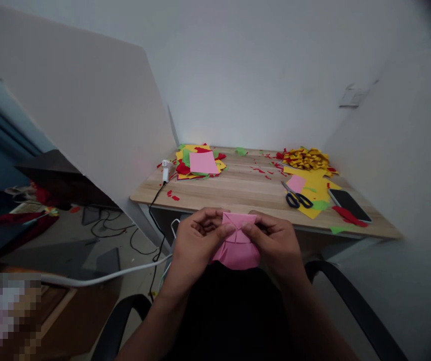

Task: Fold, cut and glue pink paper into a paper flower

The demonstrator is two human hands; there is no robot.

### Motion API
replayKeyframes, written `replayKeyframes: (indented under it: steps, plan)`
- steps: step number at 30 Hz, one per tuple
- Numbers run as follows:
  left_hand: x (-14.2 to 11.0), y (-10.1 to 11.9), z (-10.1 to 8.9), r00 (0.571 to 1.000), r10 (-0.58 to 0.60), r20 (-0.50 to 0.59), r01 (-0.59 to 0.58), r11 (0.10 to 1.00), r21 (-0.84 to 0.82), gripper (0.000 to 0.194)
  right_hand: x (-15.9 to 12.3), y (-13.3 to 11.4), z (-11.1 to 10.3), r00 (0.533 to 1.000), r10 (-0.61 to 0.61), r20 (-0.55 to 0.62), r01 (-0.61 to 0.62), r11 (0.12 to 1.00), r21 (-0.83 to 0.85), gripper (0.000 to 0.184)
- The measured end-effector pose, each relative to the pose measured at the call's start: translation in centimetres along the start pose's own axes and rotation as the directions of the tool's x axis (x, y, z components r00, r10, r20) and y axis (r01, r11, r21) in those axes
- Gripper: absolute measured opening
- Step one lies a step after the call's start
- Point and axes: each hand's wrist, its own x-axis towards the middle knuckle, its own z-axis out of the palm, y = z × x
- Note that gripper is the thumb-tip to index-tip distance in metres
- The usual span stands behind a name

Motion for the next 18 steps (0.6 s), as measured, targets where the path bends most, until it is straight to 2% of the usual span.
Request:
replayKeyframes:
  steps: [7, 11, 18]
  plan:
    - [-0.23, 0.15, 0.08, 0.999, 0.019, -0.033, -0.016, 0.995, 0.1, 0.023, 0.01, 0.03, -0.19, 0.998, 0.049, 0.028, -0.048, 0.998, -0.044, 0.023]
    - [0.03, -0.16, -0.16, 0.998, 0.031, -0.049, -0.024, 0.99, 0.139, 0.028, 0.47, 0.01, -0.25, 0.999, 0.035, 0.024, -0.033, 0.996, -0.087, 0.024]
    - [0.56, -0.59, -0.03, 0.998, 0.027, -0.065, -0.017, 0.989, 0.145, 0.036, 0.6, 0.8, -0.57, 0.996, 0.073, 0.046, -0.072, 0.997, -0.007, 0.026]
